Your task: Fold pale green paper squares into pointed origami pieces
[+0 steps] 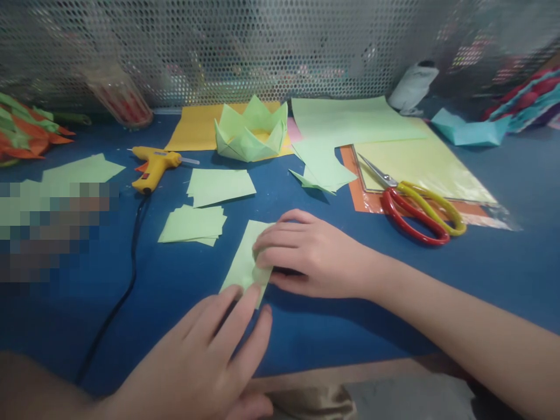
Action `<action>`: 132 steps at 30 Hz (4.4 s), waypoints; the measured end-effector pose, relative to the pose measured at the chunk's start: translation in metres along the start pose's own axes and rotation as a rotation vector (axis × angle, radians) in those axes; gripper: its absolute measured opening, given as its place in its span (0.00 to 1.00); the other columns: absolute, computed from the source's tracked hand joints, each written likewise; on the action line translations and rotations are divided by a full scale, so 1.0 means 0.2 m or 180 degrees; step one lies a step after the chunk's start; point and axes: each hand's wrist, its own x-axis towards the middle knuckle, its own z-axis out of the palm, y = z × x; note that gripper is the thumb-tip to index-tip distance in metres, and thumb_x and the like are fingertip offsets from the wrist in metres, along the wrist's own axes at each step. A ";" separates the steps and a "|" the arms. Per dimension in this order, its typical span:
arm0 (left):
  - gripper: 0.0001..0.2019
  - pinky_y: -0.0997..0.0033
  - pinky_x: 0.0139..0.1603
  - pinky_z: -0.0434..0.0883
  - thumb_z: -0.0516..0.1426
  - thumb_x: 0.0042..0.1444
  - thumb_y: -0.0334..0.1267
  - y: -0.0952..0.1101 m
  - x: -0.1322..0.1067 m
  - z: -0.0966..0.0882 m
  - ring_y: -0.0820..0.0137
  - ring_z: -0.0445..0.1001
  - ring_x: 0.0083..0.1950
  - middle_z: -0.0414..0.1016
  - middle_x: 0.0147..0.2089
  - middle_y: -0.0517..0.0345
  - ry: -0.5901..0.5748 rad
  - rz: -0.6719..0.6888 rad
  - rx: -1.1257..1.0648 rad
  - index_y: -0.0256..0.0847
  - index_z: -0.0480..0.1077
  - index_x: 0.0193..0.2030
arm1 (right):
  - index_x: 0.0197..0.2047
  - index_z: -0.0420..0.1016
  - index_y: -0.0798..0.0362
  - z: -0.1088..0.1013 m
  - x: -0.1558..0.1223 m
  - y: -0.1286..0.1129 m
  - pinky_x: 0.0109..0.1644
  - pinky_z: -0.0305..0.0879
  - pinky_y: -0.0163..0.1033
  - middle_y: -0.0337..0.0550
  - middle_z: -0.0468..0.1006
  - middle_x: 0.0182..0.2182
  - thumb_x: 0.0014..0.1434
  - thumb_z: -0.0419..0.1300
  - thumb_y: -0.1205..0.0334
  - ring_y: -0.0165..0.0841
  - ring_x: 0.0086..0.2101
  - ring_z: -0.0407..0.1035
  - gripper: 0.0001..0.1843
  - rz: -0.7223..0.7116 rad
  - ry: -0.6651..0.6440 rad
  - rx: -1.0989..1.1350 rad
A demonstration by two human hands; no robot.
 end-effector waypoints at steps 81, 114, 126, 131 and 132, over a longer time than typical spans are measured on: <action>0.02 0.74 0.35 0.67 0.58 0.59 0.31 -0.34 0.08 0.11 0.72 0.68 0.34 0.68 0.34 0.61 0.0362 -0.0618 -0.1882 0.40 0.71 0.36 | 0.36 0.75 0.56 0.04 0.03 0.01 0.44 0.65 0.35 0.47 0.72 0.37 0.63 0.59 0.62 0.31 0.39 0.68 0.07 0.0894 0.0101 0.1333; 0.14 0.67 0.45 0.77 0.43 0.63 0.25 -0.04 -0.03 0.12 0.54 0.75 0.52 0.77 0.49 0.38 0.0532 0.0301 0.0246 0.33 0.67 0.44 | 0.26 0.68 0.53 0.04 0.11 -0.09 0.39 0.63 0.38 0.40 0.68 0.31 0.54 0.57 0.69 0.31 0.35 0.63 0.06 0.2188 -0.0076 0.1456; 0.08 0.65 0.49 0.71 0.52 0.62 0.32 -0.01 -0.06 0.17 0.53 0.75 0.55 0.76 0.50 0.34 0.0761 0.0057 0.0220 0.35 0.67 0.46 | 0.35 0.60 0.51 0.04 0.08 -0.06 0.34 0.64 0.36 0.38 0.67 0.33 0.53 0.59 0.66 0.31 0.33 0.62 0.09 0.2344 0.0035 0.1266; 0.13 0.65 0.47 0.71 0.53 0.62 0.33 -0.01 -0.06 0.15 0.53 0.73 0.57 0.73 0.55 0.34 0.0303 -0.0059 0.0026 0.37 0.66 0.53 | 0.54 0.61 0.50 0.06 0.06 -0.02 0.50 0.65 0.44 0.49 0.66 0.50 0.56 0.58 0.69 0.39 0.51 0.63 0.22 0.1632 0.0543 0.0796; 0.13 0.65 0.48 0.70 0.52 0.63 0.33 -0.01 -0.06 0.16 0.53 0.72 0.57 0.73 0.55 0.34 0.0351 -0.0076 0.0010 0.38 0.66 0.54 | 0.55 0.62 0.49 0.06 0.06 -0.01 0.54 0.61 0.48 0.51 0.64 0.54 0.58 0.58 0.67 0.42 0.56 0.60 0.22 0.1401 0.0580 0.0566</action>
